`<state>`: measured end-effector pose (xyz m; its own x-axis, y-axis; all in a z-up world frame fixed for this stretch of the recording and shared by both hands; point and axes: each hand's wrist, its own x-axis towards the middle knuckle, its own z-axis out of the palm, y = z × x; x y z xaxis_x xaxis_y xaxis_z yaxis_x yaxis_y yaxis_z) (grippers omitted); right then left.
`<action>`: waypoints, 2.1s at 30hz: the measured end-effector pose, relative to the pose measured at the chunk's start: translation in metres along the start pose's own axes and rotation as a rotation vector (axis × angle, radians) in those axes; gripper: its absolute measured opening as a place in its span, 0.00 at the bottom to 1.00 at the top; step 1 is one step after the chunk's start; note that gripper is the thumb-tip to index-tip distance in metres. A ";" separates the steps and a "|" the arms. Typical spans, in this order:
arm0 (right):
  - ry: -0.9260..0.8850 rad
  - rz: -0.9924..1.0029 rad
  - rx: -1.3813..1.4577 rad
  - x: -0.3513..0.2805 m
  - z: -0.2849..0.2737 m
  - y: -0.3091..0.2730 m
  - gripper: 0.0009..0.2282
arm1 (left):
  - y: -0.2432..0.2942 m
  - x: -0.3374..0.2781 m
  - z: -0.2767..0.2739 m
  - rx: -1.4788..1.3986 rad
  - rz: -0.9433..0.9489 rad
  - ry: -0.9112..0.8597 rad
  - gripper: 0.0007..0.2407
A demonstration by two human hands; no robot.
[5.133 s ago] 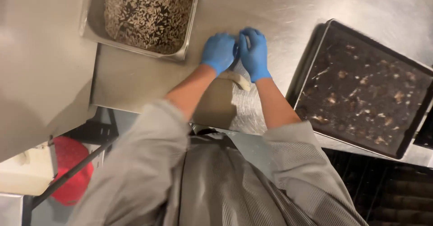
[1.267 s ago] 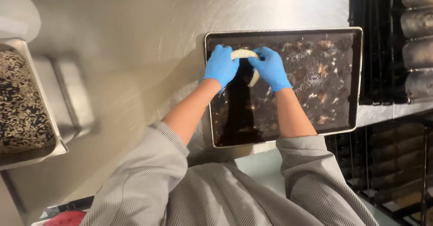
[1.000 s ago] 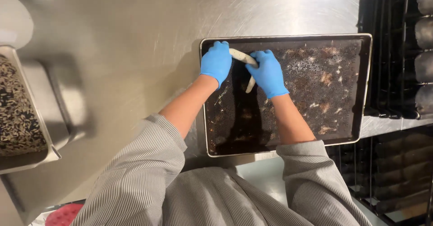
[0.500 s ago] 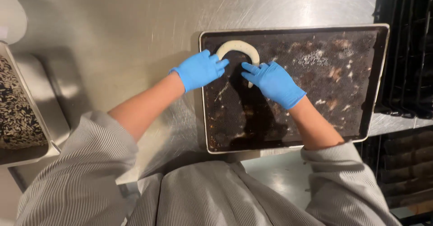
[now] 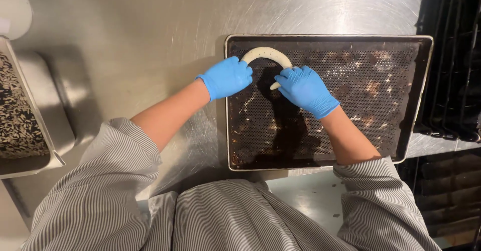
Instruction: Shaping dough into crescent shapes and placing them onto baking trays in a bakery kitchen.
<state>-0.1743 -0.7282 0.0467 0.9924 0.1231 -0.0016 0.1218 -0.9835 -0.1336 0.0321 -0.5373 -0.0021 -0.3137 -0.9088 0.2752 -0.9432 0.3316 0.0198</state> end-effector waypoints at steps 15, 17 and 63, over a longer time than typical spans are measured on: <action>0.029 0.006 0.012 0.008 -0.024 -0.015 0.16 | 0.037 0.023 -0.019 -0.227 -0.362 -0.161 0.12; 0.145 0.158 0.203 0.008 -0.021 -0.013 0.15 | 0.033 0.031 -0.025 -0.311 -0.417 -0.231 0.13; -0.078 -0.264 0.674 0.079 -0.014 -0.308 0.07 | 0.267 -0.264 -0.178 -0.288 -1.214 0.185 0.17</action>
<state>-0.1335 -0.4172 0.1016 0.9242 0.3790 0.0474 0.2944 -0.6278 -0.7206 -0.1171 -0.1637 0.1016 0.7785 -0.6246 0.0621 -0.5468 -0.6262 0.5558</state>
